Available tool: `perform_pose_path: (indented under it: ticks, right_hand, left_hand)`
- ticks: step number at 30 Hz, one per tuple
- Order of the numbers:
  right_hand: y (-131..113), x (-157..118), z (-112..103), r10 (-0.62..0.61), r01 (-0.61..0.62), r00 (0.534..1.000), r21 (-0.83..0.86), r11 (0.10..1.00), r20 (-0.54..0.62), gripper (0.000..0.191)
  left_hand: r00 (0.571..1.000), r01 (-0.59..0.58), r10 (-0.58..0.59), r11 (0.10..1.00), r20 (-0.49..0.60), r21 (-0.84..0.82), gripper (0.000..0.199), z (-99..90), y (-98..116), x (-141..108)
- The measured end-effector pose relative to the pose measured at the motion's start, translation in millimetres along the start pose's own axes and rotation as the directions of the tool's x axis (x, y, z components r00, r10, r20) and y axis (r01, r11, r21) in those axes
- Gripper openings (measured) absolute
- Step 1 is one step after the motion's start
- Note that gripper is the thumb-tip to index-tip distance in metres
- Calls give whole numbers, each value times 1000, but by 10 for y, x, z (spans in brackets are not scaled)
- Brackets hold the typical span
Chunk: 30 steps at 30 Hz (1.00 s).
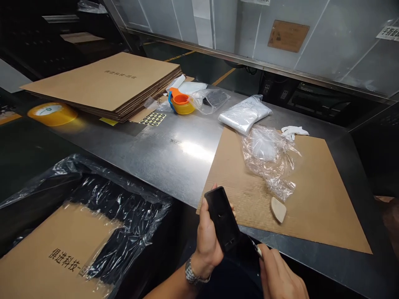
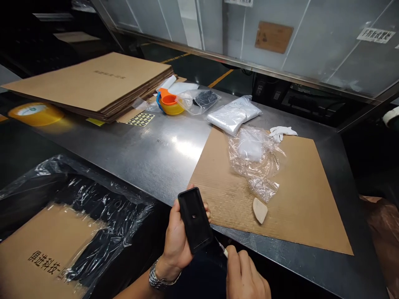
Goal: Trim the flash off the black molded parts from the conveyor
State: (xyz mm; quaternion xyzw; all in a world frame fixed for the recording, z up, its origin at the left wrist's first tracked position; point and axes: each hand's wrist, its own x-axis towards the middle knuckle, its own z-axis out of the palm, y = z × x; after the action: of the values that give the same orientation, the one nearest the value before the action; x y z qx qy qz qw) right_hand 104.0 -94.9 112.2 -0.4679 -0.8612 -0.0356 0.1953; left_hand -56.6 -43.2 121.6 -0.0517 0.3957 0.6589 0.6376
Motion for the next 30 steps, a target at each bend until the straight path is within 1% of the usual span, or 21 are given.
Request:
perform_pose_path:
  ticks: [2,6,9,14,21,26,30]
  right_hand:
    - [1,-22,4,-3,3,1000,3,1000,-7,31]
    - [-14,-36,-8,-25,24,1000,-114,993,-10,31]
    - [-20,-32,-18,-35,33,999,-146,989,-11,32]
    - [-19,-28,-21,-40,36,999,-157,987,-21,31]
    - [25,-40,-43,-63,67,997,-127,990,34,29]
    - [44,-39,-50,-72,79,996,-195,978,43,29]
    - [55,-17,-51,-100,105,994,-250,962,32,28]
  left_hand:
    - [999,22,-22,1000,32,-12,51,5,2,7]
    - [999,22,-22,1000,35,-7,50,16,6,-2]
    - [999,23,-23,1000,42,-12,52,16,4,-24]
    - [998,1,0,1000,57,-10,52,15,0,-45]
    - [997,-36,35,999,65,17,55,36,2,-71]
    - [997,-54,49,995,54,82,55,13,-25,-76]
    - [999,-35,35,990,2,136,56,-11,-31,-46]
